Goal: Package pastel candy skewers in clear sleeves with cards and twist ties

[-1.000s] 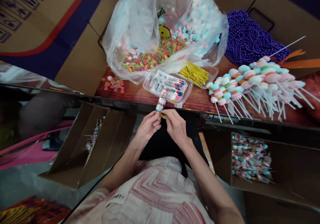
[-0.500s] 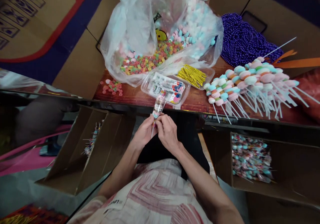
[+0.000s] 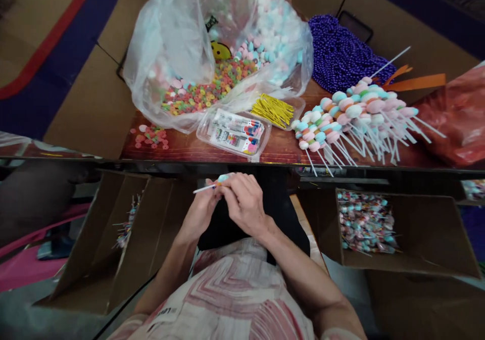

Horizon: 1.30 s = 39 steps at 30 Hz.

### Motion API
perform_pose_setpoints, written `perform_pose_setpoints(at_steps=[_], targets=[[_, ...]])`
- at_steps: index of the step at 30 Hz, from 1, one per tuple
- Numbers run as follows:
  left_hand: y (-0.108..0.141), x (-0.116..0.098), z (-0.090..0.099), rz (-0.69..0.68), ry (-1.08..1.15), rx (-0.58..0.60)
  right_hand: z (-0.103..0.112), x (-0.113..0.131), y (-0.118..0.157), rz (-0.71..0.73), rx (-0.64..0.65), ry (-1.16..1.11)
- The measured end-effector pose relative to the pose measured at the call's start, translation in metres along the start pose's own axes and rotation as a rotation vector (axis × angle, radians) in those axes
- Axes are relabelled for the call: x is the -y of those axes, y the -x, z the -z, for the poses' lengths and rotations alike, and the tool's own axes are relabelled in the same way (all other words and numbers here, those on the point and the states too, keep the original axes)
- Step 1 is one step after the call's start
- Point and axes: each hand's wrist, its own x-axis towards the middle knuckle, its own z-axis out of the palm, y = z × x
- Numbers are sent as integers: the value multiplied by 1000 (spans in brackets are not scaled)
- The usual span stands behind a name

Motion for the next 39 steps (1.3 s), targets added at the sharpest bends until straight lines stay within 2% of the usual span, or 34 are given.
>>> perform_pose_setpoints(at_steps=[3, 7, 10, 12, 14, 16, 18, 19, 21, 23, 26, 28, 32, 35, 37, 39], targets=[[9, -6, -5, -6, 41, 43, 5, 8, 10, -38, -11, -116], [13, -22, -18, -20, -24, 152, 14, 7, 22, -308, -38, -397], [11, -19, -33, -134, -181, 132, 22, -1, 34, -494, -18, -522], [10, -13, -46, -189, -312, 170, 28, -7, 47, -573, -70, -519], [6, -10, -59, -234, -416, 292, 38, -15, 63, -627, -208, -473], [-7, -13, -69, -337, -503, 373, 55, -26, 82, -661, -392, -432], [-32, -21, -74, -515, -640, 289, 80, -45, 100, -680, -583, -416], [-47, -27, -74, -594, -732, 200, 93, -57, 107, -699, -774, -416], [-79, -38, -69, -637, -977, 60, 119, -82, 118, -769, -978, -490], [-107, -47, -64, -597, -1181, -30, 135, -101, 122, -845, -1093, -517], [-133, -55, -61, -461, -1362, -15, 132, -111, 116, -894, -1041, -529], [-142, -57, -62, -422, -1409, 10, 114, -106, 106, -891, -941, -551], [-149, -60, -59, -466, -1369, 13, 69, -91, 83, -879, -783, -572], [-146, -60, -55, -530, -1258, 25, 49, -78, 63, -767, -597, -435], [-137, -61, -52, -594, -1151, 40, 45, -69, 46, -631, -442, -263], [-123, -62, -50, -645, -1022, 48, 43, -62, 25, -476, -339, -93]])
